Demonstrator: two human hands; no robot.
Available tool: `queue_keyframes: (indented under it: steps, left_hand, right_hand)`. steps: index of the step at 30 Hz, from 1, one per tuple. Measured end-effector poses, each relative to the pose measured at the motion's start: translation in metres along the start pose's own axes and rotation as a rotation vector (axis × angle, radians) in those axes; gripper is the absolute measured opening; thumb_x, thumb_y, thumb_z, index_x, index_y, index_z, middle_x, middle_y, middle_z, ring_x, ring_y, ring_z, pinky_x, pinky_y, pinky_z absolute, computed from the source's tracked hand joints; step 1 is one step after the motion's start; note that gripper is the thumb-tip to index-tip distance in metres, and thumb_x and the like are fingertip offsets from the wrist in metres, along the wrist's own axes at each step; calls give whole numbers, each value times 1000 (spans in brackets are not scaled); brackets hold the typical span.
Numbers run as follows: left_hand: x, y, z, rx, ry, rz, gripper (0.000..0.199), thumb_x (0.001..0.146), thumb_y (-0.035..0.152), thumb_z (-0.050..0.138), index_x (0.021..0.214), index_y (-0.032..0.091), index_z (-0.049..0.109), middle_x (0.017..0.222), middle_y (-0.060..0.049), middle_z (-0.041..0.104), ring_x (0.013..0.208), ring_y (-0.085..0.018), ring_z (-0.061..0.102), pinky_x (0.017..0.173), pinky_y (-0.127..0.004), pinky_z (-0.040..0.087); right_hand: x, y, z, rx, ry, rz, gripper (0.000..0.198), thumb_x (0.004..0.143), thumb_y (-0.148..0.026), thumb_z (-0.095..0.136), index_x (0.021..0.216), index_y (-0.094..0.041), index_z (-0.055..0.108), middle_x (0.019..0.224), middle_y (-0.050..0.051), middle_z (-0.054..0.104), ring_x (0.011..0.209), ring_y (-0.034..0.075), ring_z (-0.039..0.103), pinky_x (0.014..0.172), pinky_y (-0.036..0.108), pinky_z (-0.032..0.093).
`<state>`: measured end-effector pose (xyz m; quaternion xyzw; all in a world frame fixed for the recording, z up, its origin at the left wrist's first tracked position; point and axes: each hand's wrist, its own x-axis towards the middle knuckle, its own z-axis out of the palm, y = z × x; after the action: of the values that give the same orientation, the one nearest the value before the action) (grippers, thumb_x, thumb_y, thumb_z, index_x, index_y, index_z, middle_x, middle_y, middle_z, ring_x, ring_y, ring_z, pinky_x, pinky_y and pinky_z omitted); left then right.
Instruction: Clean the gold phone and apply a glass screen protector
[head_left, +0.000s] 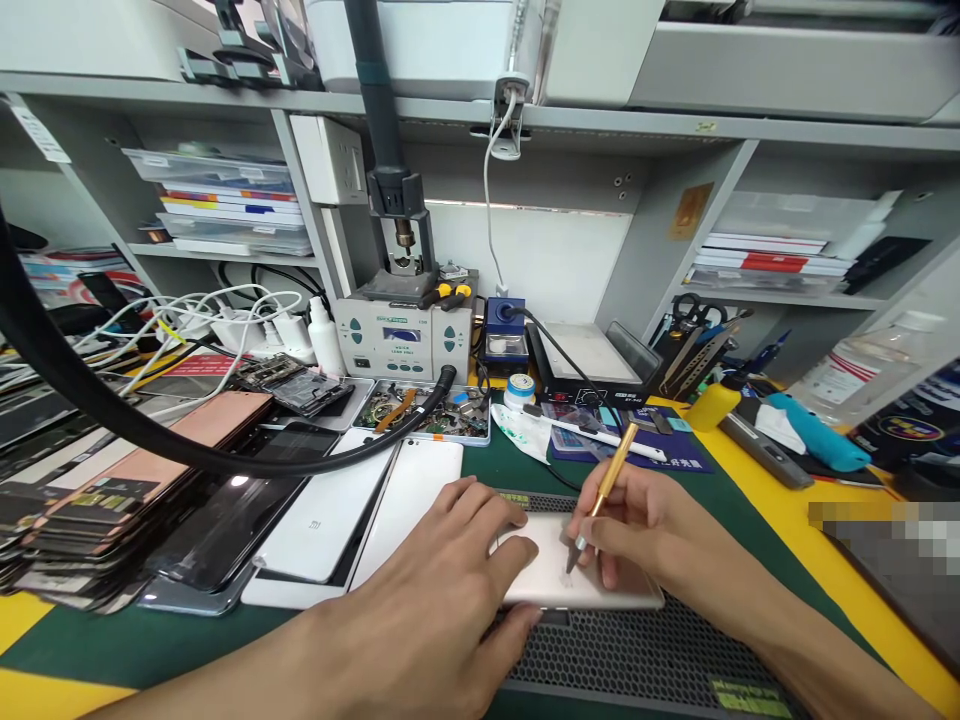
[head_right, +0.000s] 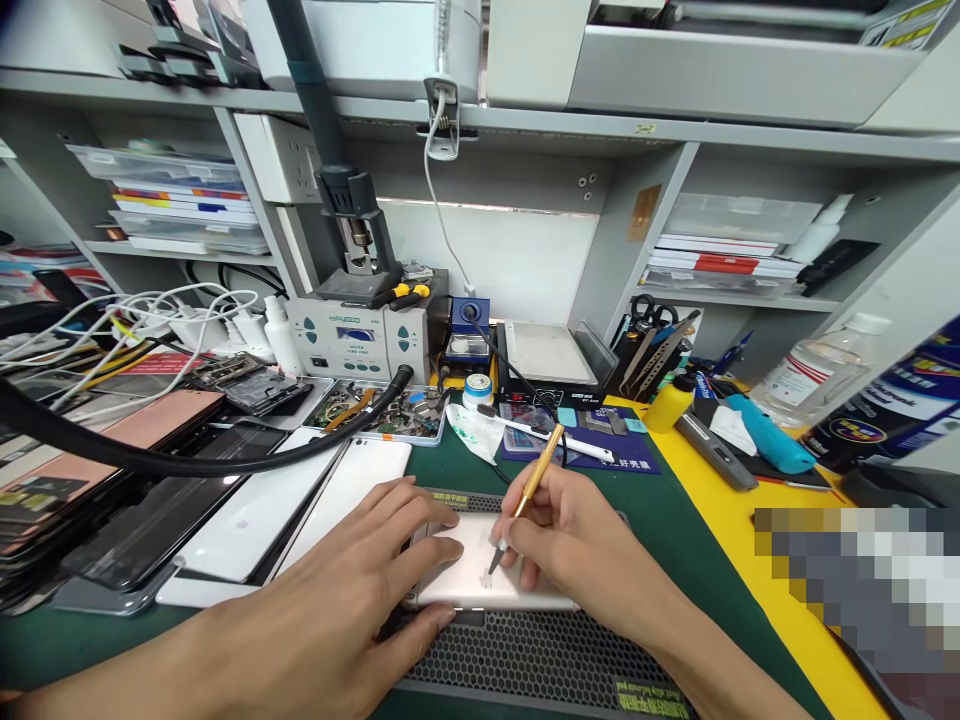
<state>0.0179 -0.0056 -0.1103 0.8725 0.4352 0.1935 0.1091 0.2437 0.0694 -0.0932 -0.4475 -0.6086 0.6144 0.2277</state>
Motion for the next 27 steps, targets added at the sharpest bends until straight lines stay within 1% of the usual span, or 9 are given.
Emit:
queue_keyframes:
  steps: [4,8,13,17,21,27]
  left_hand:
    - [0,0,-1,7,-18,-7,19,98,29,57,114,19,63,124,-10,56,119,-30,48,107,-52,41]
    - [-1,0,0,16,-20,-6,20,99,29,55,115,19,62,125,-11,56,120,-30,48,107,-52,40]
    - [0,-1,0,29,-23,-7,19,100,31,55,113,20,62,124,-10,55,119,-30,47,108,-52,40]
    - [0,-1,-1,27,-29,-9,20,100,31,54,114,20,62,124,-10,55,119,-30,47,107,-52,40]
    - [-1,-1,0,25,-36,-7,21,100,31,54,115,20,62,124,-10,55,120,-30,47,108,-51,40]
    - [-1,-1,0,30,-36,-6,21,100,31,55,116,20,62,126,-10,55,120,-30,47,109,-51,39]
  right_hand:
    - [-2,-1,1,13,-30,-2,20,81,-22,74,85,-20,55,74,-3,68,55,9,56,53,22,45]
    - [-1,1,0,5,-38,-14,20,80,-21,74,86,-19,55,76,-2,68,58,10,58,53,22,46]
    - [0,3,-1,18,-41,-24,21,83,-27,74,86,-20,55,78,-1,68,57,11,59,51,22,46]
    - [1,3,-1,8,-33,-20,21,82,-25,74,85,-19,55,78,-2,68,55,9,57,51,22,46]
    - [1,2,0,18,-44,-44,19,86,-28,73,87,-20,56,81,0,69,59,11,59,52,22,48]
    - [0,4,-1,4,-59,-58,15,88,-26,70,88,-19,57,82,0,69,60,11,59,53,23,49]
